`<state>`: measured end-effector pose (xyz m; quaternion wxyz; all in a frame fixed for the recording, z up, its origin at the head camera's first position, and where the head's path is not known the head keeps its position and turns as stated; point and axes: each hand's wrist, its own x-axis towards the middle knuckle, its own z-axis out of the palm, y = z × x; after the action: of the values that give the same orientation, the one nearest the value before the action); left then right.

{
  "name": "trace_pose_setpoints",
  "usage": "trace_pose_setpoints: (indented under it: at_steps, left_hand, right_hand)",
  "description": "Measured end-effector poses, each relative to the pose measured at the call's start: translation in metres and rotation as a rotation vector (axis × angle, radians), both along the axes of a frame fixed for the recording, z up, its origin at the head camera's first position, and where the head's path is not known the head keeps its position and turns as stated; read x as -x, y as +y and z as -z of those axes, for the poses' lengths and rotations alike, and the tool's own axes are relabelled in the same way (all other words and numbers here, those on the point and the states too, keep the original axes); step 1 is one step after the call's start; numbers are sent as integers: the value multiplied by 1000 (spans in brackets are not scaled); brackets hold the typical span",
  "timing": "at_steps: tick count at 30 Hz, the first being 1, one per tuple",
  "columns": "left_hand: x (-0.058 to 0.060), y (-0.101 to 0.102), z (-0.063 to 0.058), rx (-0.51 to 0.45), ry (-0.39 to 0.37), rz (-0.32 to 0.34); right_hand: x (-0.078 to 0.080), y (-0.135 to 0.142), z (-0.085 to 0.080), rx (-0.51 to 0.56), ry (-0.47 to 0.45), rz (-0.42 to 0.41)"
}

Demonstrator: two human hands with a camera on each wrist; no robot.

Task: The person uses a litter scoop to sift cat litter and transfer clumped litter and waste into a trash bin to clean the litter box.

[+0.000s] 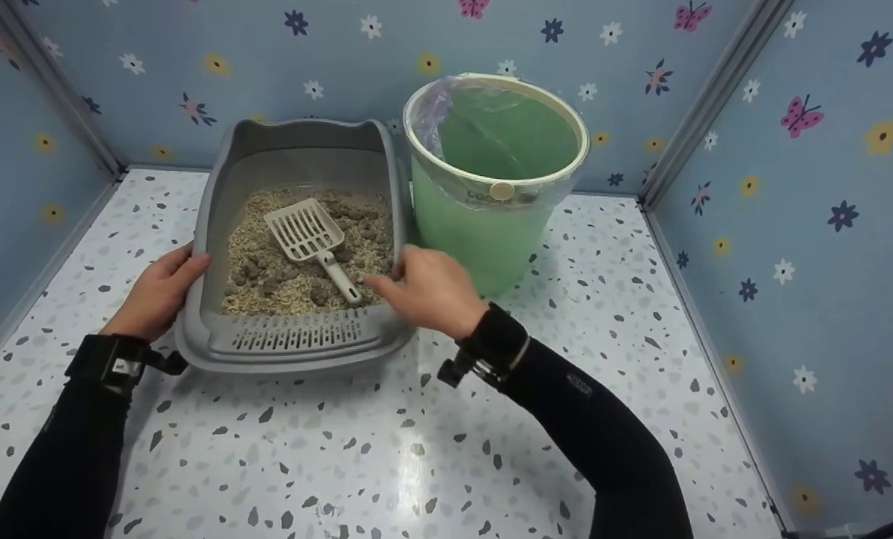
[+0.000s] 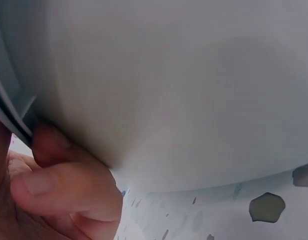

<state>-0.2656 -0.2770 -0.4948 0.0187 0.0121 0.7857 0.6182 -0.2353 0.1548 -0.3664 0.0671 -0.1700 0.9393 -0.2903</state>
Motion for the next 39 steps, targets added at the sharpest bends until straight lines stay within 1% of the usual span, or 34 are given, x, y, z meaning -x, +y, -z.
trace_pose_setpoints:
  at_steps: [3, 5, 7, 9, 12, 14, 17, 20, 24, 31, 37, 39]
  left_hand:
    - [0, -1, 1, -12, -2, -1]
    - [0, -2, 2, -19, 0, 1]
    - [-1, -2, 3, -20, 3, -4]
    - [-3, -1, 3, -17, 5, -9]
    - [-4, 0, 6, -22, 5, -15]
    - [-5, 1, 7, -34, 9, -21]
    - [-6, 2, 8, -63, 15, -26]
    - [-6, 3, 8, -83, 22, -19]
    - [-5, 2, 6, -71, 28, -7]
    - [-3, -1, 2, -35, 22, -9]
    - [-1, -1, 0, -10, 16, -9]
    - [-1, -1, -1, -4, 16, -10]
  right_hand:
    - [17, -31, -14, -114, -9, -94]
    - [32, -50, -18, -214, -5, -159]
    - [48, -67, -18, -309, -10, -205]
    - [62, -81, -15, -387, -27, -230]
    - [80, -96, -6, -459, -70, -243]
    - [90, -102, 3, -477, -101, -242]
    - [99, -108, 14, -476, -162, -241]
    - [106, -112, 22, -490, -205, -233]
    - [112, -115, 29, -540, -197, -225]
    - [112, -121, 33, -557, -176, -273]
    - [114, -122, 35, -545, -177, -280]
    - [115, -123, 36, -535, -182, -270]
